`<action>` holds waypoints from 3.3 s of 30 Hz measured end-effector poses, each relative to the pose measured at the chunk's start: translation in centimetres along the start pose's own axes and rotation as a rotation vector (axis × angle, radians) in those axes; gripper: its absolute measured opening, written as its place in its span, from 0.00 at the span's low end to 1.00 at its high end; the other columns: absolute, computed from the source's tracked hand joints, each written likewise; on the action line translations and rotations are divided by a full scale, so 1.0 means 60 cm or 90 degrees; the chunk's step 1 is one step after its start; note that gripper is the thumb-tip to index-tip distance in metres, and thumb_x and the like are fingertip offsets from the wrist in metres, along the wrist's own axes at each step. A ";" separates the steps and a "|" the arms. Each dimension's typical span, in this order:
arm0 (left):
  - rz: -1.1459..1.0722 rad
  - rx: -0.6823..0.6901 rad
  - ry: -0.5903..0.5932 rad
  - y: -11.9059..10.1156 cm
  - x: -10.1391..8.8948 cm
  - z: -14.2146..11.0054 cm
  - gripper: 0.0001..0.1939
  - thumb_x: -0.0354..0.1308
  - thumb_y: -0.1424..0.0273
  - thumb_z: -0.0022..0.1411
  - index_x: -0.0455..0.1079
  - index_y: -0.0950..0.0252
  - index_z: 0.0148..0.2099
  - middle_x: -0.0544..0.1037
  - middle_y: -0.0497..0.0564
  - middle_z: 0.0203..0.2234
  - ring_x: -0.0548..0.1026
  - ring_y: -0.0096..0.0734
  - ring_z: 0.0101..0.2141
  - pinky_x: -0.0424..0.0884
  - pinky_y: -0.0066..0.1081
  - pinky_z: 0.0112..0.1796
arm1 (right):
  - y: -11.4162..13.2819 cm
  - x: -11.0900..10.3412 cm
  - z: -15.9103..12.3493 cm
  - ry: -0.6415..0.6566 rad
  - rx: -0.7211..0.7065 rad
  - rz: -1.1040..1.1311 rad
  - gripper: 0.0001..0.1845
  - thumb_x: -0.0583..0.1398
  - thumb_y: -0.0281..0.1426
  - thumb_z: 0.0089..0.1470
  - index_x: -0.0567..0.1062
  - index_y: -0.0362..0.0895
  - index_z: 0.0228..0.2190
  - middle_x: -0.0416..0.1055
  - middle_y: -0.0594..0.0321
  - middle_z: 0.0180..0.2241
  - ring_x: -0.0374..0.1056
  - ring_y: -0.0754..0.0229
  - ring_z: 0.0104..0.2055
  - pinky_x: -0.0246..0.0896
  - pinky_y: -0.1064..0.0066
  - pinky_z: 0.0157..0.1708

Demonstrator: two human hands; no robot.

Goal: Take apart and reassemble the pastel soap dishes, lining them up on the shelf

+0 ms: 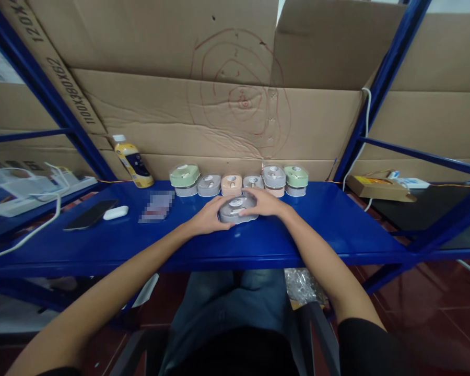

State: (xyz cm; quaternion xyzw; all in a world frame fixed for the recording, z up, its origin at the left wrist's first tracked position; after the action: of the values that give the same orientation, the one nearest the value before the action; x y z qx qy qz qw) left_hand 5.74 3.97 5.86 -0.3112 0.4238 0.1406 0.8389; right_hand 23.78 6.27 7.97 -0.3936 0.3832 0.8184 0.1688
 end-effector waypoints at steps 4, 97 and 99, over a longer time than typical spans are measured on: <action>0.032 -0.051 -0.159 0.001 -0.054 0.012 0.42 0.72 0.63 0.53 0.63 0.59 0.68 0.73 0.58 0.60 0.71 0.55 0.61 0.66 0.51 0.63 | -0.019 -0.110 -0.013 -0.292 0.016 0.077 0.34 0.54 0.60 0.63 0.78 0.47 0.50 0.79 0.51 0.51 0.76 0.48 0.50 0.71 0.52 0.53; 0.104 0.065 -0.007 -0.023 -0.006 -0.014 0.23 0.55 0.54 0.72 0.72 0.61 0.61 0.65 0.61 0.66 0.66 0.54 0.65 0.62 0.53 0.66 | -0.027 -0.079 -0.017 -0.105 0.068 0.111 0.36 0.69 0.47 0.53 0.72 0.48 0.59 0.75 0.54 0.53 0.72 0.46 0.54 0.69 0.48 0.57; 0.086 0.047 -0.004 -0.024 0.001 -0.012 0.28 0.59 0.52 0.69 0.68 0.62 0.64 0.67 0.63 0.65 0.66 0.57 0.65 0.63 0.54 0.65 | -0.010 -0.060 -0.015 -0.036 0.022 0.089 0.38 0.72 0.44 0.50 0.72 0.48 0.60 0.74 0.53 0.56 0.71 0.45 0.56 0.67 0.48 0.58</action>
State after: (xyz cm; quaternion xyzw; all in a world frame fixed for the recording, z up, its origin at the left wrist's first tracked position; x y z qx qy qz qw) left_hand 6.03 2.42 6.08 -0.2500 0.4458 0.1820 0.8401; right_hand 26.86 6.05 10.13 -0.3394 0.4190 0.8322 0.1290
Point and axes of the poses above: each hand's wrist, its own z-axis towards the middle knuckle, its own x-axis out of the palm, y = z × x, the point moved 8 cm from there along z, towards the middle knuckle
